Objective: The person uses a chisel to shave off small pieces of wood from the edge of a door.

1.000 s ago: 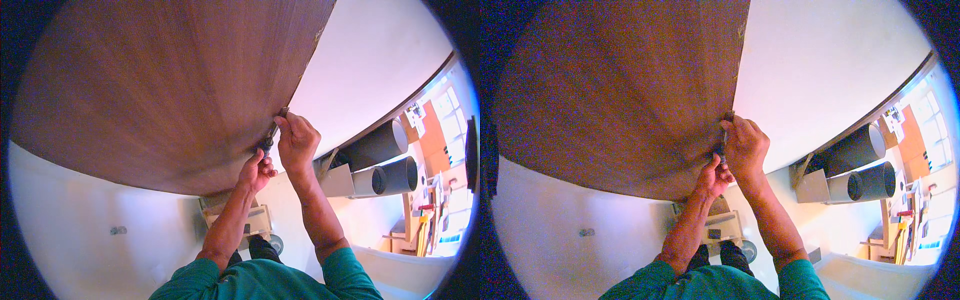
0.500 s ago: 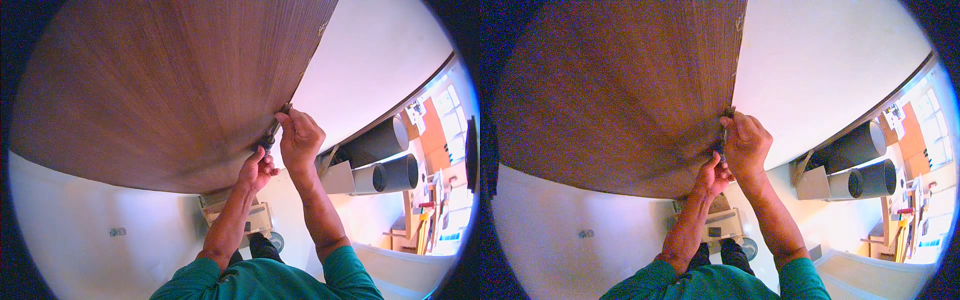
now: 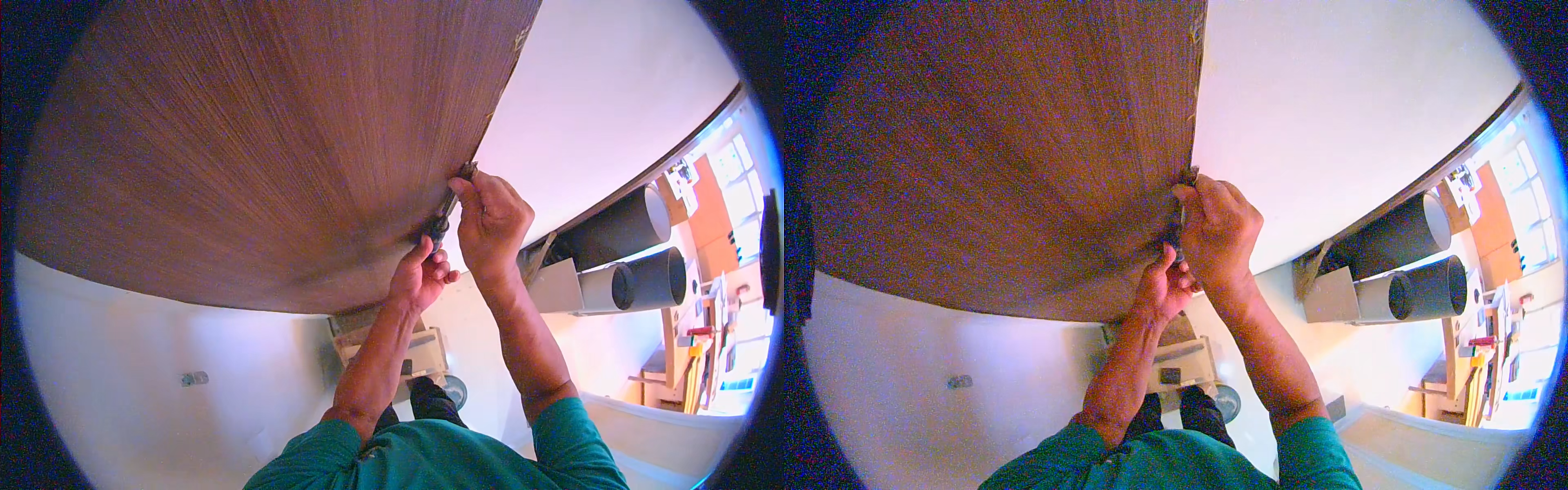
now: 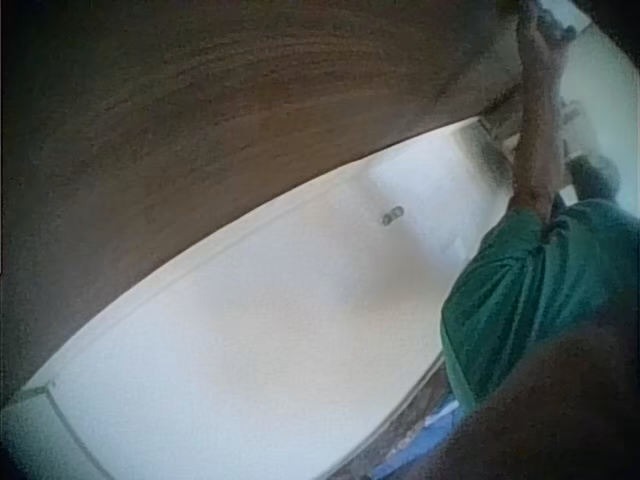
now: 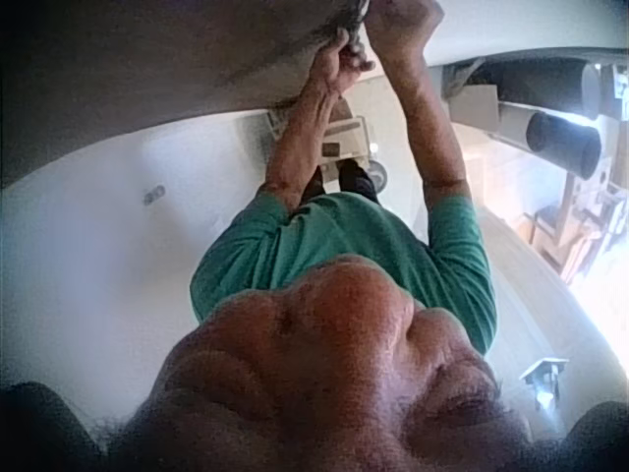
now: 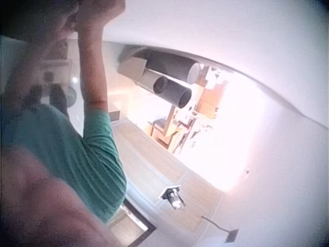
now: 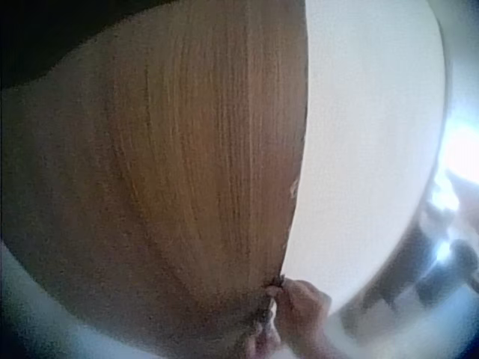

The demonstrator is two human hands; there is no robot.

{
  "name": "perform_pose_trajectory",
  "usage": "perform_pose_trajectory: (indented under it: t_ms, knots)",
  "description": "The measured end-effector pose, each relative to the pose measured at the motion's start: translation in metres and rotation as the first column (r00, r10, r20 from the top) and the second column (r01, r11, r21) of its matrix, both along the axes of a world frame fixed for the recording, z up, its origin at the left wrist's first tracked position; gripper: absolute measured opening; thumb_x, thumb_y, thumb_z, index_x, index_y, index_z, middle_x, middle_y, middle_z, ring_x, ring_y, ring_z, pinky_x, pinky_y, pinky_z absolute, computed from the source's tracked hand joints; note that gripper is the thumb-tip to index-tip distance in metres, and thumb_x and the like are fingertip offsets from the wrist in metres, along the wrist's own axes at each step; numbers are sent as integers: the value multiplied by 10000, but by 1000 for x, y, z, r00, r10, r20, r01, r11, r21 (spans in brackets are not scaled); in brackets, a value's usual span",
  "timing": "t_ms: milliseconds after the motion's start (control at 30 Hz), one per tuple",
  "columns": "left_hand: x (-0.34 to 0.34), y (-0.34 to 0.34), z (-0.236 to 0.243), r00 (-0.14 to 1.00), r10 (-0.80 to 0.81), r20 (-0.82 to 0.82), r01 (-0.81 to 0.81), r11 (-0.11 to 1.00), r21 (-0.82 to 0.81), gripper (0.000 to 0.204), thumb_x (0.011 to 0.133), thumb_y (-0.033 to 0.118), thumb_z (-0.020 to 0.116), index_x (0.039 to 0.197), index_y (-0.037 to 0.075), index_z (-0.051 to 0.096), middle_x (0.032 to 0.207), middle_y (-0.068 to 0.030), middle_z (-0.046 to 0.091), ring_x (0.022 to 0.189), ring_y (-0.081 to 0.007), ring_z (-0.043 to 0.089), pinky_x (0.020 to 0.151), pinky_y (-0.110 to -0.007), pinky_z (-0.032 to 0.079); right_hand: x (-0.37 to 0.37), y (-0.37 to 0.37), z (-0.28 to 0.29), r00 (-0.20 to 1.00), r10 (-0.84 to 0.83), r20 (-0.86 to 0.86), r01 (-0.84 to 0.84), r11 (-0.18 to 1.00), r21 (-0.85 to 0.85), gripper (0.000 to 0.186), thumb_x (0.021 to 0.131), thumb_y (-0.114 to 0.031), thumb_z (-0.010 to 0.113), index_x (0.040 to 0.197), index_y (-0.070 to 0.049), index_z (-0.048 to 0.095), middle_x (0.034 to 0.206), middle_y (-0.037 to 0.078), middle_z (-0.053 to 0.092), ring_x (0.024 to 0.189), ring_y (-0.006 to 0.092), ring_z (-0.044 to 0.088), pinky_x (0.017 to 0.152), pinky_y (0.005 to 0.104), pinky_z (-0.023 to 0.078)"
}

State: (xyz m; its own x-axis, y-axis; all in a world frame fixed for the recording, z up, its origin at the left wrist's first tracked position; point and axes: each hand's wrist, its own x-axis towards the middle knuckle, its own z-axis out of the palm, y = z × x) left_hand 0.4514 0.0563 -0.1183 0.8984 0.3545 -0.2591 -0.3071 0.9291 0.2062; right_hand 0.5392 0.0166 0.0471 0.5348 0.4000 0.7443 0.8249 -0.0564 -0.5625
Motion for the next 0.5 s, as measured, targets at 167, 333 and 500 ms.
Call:
perform_pose_trajectory:
  t_ms: [167, 333, 500]
  knots:
    - [6, 1, -2, 1000, -6, 19, 6, 1000, -15, 305, 876, 429, 717, 960, 171, 578, 723, 45, 525, 572, -111, 463, 745, -426, 446, 3, 3, 3, 998, -25, 51, 23, 999, 43, 116, 777, -75, 762, 822, -39, 661, 689, 127, 623, 590, 305, 611, 532, 374, 491]
    - [4, -1, 7, 999, 1, -37, 0, 1000, 22, 325, 853, 437, 738, 972, 175, 587, 720, 41, 536, 583, -124, 490, 738, -444, 462, 3, 3, 6, 1000, -23, -1, 23, 998, 66, 111, 776, -59, 761, 795, -35, 654, 689, 132, 626, 585, 300, 606, 535, 367, 487]
    - [3, 1, 6, 1000, 1, 11, -1, 1000, -2, 309, 860, 420, 736, 998, 187, 587, 716, 41, 536, 589, -130, 490, 762, -466, 464, 4, 3, 4, 1000, 12, -28, -10, 997, 72, 121, 781, -53, 756, 770, -32, 637, 655, 124, 600, 563, 294, 579, 524, 366, 470]
